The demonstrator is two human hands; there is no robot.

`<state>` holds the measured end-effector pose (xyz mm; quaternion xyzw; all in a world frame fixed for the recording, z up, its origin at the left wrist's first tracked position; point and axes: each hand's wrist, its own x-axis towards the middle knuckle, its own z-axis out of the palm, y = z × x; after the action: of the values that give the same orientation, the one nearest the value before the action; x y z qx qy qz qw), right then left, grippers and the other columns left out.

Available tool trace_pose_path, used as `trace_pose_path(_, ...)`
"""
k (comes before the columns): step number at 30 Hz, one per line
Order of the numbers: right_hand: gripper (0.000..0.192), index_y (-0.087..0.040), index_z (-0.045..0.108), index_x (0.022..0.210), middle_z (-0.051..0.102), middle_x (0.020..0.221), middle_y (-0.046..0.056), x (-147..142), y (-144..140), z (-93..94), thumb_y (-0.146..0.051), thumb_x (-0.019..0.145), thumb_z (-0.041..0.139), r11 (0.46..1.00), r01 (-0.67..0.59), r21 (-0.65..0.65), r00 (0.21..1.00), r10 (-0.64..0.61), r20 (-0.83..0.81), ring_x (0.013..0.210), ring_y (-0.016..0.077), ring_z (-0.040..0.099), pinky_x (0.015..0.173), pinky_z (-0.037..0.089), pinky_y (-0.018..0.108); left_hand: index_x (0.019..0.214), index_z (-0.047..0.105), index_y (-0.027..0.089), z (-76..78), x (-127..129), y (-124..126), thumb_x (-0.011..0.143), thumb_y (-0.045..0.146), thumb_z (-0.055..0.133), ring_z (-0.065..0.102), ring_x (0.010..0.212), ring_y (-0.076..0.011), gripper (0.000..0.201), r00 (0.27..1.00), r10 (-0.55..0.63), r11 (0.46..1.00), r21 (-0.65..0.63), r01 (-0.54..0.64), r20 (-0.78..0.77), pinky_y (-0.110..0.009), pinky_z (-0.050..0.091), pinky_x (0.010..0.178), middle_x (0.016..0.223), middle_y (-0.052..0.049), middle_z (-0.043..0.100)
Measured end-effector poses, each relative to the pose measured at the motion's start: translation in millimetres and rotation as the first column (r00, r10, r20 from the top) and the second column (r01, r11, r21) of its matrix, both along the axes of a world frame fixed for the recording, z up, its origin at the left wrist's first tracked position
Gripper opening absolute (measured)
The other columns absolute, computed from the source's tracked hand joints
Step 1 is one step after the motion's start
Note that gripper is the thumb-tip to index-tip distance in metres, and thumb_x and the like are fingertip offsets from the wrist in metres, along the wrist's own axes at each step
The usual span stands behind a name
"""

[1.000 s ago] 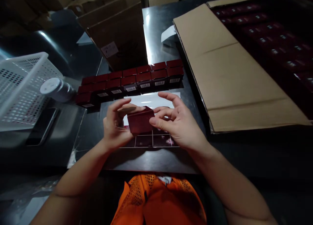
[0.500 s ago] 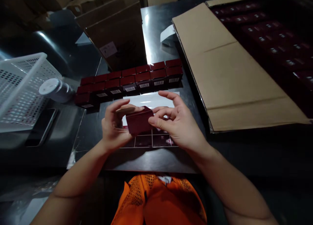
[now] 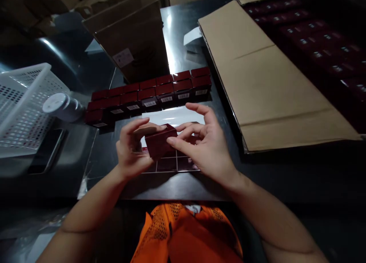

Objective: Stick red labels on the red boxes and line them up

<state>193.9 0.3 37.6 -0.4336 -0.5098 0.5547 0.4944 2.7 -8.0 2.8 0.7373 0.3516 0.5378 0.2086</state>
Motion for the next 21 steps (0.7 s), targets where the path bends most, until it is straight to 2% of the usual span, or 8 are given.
trace_pose_path(4,0.062,-0.029,0.055,0.121,0.055,0.063,-0.006,3,0,-3.2,-0.025,0.069,0.089,0.989,0.104,0.103,0.985,-0.117,0.123,0.086,0.0218,0.067,0.08,0.06,0.035,0.139,0.044,0.027,-2.7,0,0,0.076,0.023,0.083,0.072,0.103,-0.0203,0.075,0.999,-0.037,0.999,-0.011,0.037,0.031,-0.032,0.06,0.089,0.115,-0.007,0.071)
trace_pose_path(7,0.068,-0.029,0.059,0.118,0.05,0.074,-0.005,9,9,-7.7,-0.029,0.06,0.094,0.979,0.14,0.147,0.964,-0.169,0.206,0.079,0.0188,0.062,0.078,0.06,0.033,0.135,0.048,0.028,-2.7,2,2,0.07,0.022,0.088,0.072,0.101,-0.0191,0.077,0.996,-0.018,0.999,-0.049,0.023,0.093,-0.03,0.059,0.089,0.111,-0.005,0.072)
trace_pose_path(12,0.049,-0.027,0.053,0.125,0.057,0.103,0.003,17,29,-17.2,-0.045,0.084,0.073,0.994,0.017,0.105,0.991,-0.031,0.134,0.101,0.0207,0.061,0.078,0.06,0.033,0.124,0.058,0.028,-0.1,2,10,0.057,0.025,0.095,0.071,0.095,-0.0161,0.077,0.956,0.027,0.979,-0.201,0.034,0.294,-0.025,0.059,0.084,0.104,-0.002,0.072)
trace_pose_path(14,0.053,-0.027,0.052,0.129,0.059,0.117,0.007,24,34,-16.7,-0.047,0.084,0.073,0.983,-0.129,0.129,0.969,0.097,0.228,0.111,0.0238,0.06,0.084,0.059,0.037,0.116,0.062,0.029,2.1,0,12,0.054,0.026,0.096,0.07,0.092,-0.0156,0.071,0.906,0.085,0.959,-0.282,0.039,0.415,-0.024,0.059,0.079,0.105,0.0,0.07)
trace_pose_path(16,0.059,-0.026,0.055,0.13,0.059,0.125,0.008,35,39,-14.2,-0.044,0.079,0.079,0.93,-0.323,0.174,0.871,0.219,0.441,0.116,0.027,0.059,0.092,0.057,0.042,0.115,0.062,0.031,4.9,-2,13,0.056,0.03,0.095,0.07,0.087,-0.0158,0.068,0.838,0.121,0.914,-0.388,0.114,0.533,-0.024,0.06,0.072,0.105,0.0,0.069)
trace_pose_path(17,0.061,-0.025,0.057,0.13,0.06,0.127,0.009,43,41,-13.3,-0.04,0.076,0.081,0.899,-0.395,0.191,0.792,0.227,0.567,0.118,0.0283,0.059,0.096,0.054,0.044,0.117,0.062,0.031,6.2,-3,13,0.057,0.033,0.094,0.071,0.085,-0.0162,0.068,0.805,0.131,0.883,-0.437,0.17,0.578,-0.025,0.06,0.071,0.106,0.0,0.069)
trace_pose_path(19,0.065,-0.022,0.06,0.131,0.061,0.129,0.01,57,48,-14.2,-0.029,0.071,0.086,0.869,-0.46,0.181,0.593,0.149,0.792,0.121,0.0314,0.057,0.104,0.049,0.047,0.118,0.061,0.028,7.8,-3,14,0.06,0.038,0.092,0.071,0.084,-0.0173,0.066,0.762,0.151,0.816,-0.514,0.264,0.63,-0.027,0.06,0.072,0.104,-0.003,0.071)
trace_pose_path(21,0.068,-0.018,0.063,0.129,0.06,0.132,0.014,67,57,-20.0,-0.016,0.066,0.088,0.88,-0.463,0.103,0.375,0.089,0.923,0.124,0.0352,0.055,0.106,0.047,0.048,0.113,0.063,0.023,7.4,-3,15,0.062,0.041,0.091,0.071,0.086,-0.0175,0.061,0.735,0.184,0.768,-0.562,0.307,0.652,-0.028,0.06,0.077,0.102,-0.004,0.071)
